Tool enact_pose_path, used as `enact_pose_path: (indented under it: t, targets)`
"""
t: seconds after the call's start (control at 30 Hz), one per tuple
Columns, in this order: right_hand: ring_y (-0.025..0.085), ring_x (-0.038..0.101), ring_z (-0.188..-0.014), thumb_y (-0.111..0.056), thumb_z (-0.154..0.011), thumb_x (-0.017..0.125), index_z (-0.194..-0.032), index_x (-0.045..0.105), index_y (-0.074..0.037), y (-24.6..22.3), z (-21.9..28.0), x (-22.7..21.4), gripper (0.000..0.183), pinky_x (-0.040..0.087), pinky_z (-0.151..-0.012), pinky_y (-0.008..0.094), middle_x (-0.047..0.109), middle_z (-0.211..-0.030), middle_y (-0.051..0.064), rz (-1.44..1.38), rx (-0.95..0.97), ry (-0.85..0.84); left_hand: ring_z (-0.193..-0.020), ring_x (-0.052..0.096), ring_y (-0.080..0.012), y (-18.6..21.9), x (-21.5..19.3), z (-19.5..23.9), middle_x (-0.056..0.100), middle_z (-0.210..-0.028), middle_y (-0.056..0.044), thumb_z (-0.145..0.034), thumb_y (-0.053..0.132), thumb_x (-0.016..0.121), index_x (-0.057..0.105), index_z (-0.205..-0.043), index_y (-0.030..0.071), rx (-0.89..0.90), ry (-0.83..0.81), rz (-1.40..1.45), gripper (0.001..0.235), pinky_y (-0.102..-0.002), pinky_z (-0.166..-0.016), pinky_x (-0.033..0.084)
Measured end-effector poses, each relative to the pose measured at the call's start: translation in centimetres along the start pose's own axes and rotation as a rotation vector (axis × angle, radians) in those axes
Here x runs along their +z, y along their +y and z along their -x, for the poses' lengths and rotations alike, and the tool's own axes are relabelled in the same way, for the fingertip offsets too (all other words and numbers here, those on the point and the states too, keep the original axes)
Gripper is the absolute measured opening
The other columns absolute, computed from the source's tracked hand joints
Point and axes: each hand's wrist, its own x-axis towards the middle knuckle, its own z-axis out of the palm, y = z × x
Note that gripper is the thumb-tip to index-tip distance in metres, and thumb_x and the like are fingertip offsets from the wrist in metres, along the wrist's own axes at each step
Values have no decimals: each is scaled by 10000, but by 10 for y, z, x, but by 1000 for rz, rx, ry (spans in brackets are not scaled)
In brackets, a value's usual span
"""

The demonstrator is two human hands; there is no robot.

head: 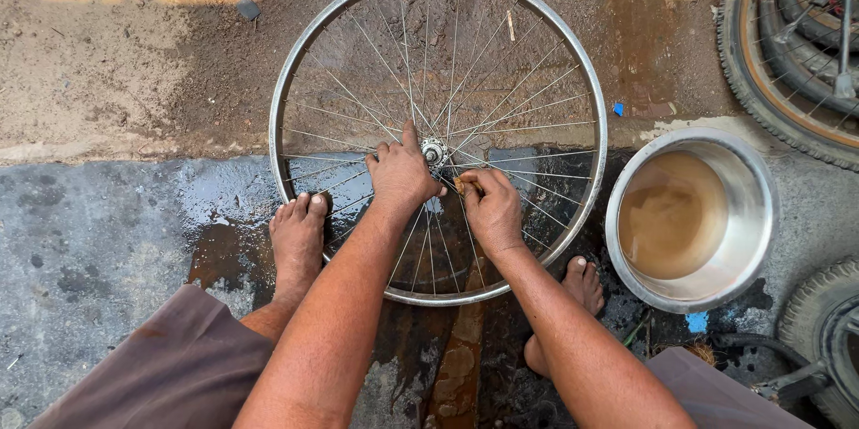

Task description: The person scrubs the spokes and hub of a bicycle wheel using a small brush and water from a metal bowl. The wheel is held steady with one hand while the other hand scrubs the metal parts. The person occasionally dips the brush into the bowl to wet it.

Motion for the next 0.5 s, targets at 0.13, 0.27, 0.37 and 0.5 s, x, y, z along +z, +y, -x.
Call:
enact_pose_path:
  t: [0.13, 0.27, 0.37, 0.5]
  targets:
    - [209, 730, -859, -74, -911, 747, -1021, 715, -37, 4, 4, 5, 121, 593, -761, 336, 690, -980, 92, -1, 26, 26, -1414, 427, -416, -2, -1, 1, 552, -1388, -267, -626, 516, 982, 80, -1624, 64, 9, 4, 6, 1420, -635, -1179, 290]
    - [179, 687, -764, -134, -863, 817, -915, 760, -53, 1, 3, 18, 111, 564, -713, 334, 717, -885, 67, -23, 173, 156, -1425, 393, -427, 0, 2, -1, 523, -1410, -275, -624, 510, 988, 78, -1610, 57, 1, 43, 10, 1415, -623, -1183, 271]
    - [150, 653, -696, -159, -905, 807, -908, 763, -60, -8, -11, 43, 109, 539, -678, 317, 734, -804, 38, -215, 388, 228, -1435, 384, -430, -2, 8, 2, 525, -1414, -270, -650, 510, 969, 72, -1613, 46, 12, 39, 24, 1396, -632, -1189, 267]
    - [91, 686, -715, -150, -883, 799, -905, 791, -88, -2, -3, 26, 67, 559, -666, 273, 765, -837, -3, -194, 420, 133, -1451, 363, -434, -2, 3, 1, 504, -1439, -265, -637, 513, 970, 47, -1621, 66, 19, 27, 12, 1422, -634, -1193, 255]
